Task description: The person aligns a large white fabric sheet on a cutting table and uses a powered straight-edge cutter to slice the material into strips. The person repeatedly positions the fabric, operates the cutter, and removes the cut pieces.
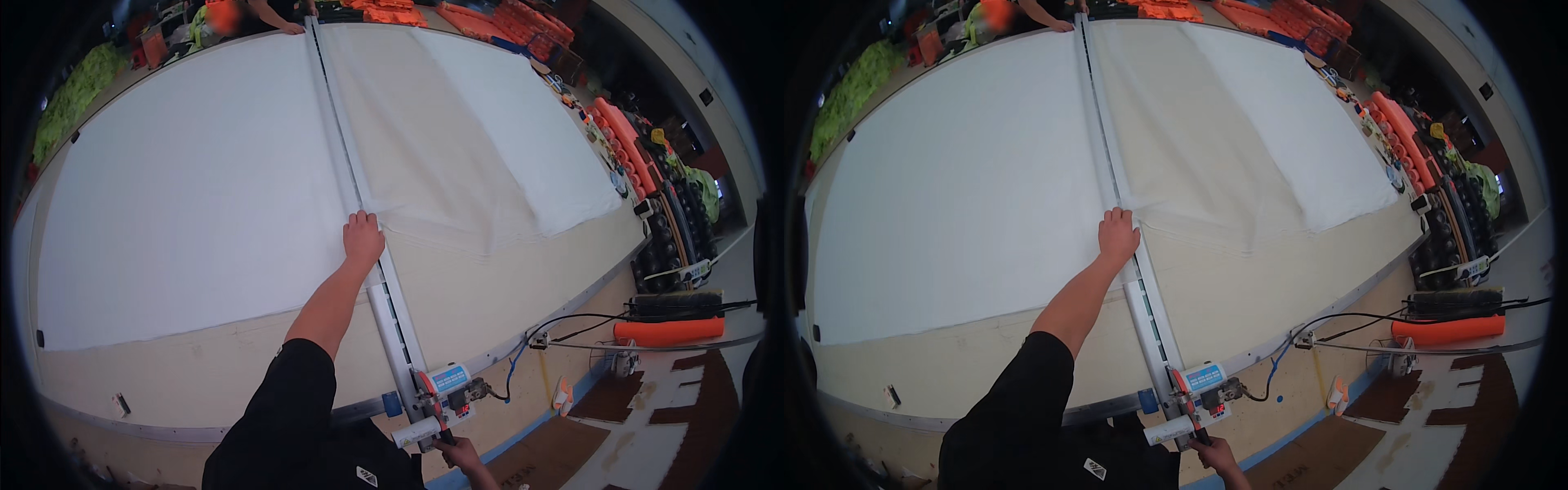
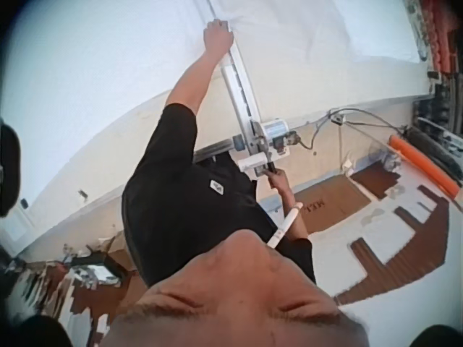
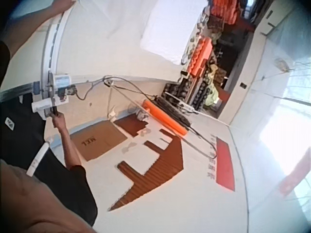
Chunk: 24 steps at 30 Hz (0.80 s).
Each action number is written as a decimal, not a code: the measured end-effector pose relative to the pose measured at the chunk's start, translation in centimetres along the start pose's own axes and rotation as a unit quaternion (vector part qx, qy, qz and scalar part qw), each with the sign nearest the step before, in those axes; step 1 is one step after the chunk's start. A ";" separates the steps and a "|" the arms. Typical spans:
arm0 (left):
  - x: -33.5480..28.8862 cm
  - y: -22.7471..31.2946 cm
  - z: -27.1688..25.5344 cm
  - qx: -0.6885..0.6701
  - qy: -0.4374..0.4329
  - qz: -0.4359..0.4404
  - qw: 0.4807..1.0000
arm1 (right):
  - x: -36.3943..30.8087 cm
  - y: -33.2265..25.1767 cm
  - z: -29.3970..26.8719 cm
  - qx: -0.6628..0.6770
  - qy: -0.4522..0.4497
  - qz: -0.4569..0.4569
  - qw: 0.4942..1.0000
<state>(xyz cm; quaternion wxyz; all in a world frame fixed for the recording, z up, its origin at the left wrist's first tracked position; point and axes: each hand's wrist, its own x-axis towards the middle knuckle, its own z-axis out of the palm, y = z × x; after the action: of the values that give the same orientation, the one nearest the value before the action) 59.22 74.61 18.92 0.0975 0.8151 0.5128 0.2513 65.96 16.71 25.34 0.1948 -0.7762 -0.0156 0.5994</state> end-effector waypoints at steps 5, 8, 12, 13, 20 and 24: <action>-3.8 1.0 0.5 -0.041 0.011 0.071 0.997 | 0.0 1.5 -0.2 0.004 -0.001 0.017 1.000; -3.6 -0.7 0.4 -0.070 0.043 0.025 0.996 | -2.6 -0.1 -0.4 0.005 -0.013 0.024 1.000; -2.7 -4.7 0.6 -0.104 0.067 -0.057 0.991 | -4.7 1.0 -1.1 -0.035 -0.004 -0.015 0.999; -2.8 -5.7 0.9 -0.109 0.064 -0.066 0.990 | -5.1 0.6 -0.9 -0.026 0.017 -0.030 0.999; 3.2 -1.2 -1.6 0.010 0.065 0.077 0.995 | -8.6 1.2 -1.5 0.006 0.028 -0.020 0.999; 6.5 1.4 -1.7 0.046 -0.097 0.037 0.994 | -8.5 1.8 -1.4 -0.013 0.058 -0.036 0.998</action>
<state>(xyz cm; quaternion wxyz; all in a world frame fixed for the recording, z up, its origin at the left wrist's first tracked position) 61.71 79.54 22.99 0.1003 0.8575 0.4816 0.1508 64.51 12.48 32.94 0.2067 -0.8112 -0.0400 0.5456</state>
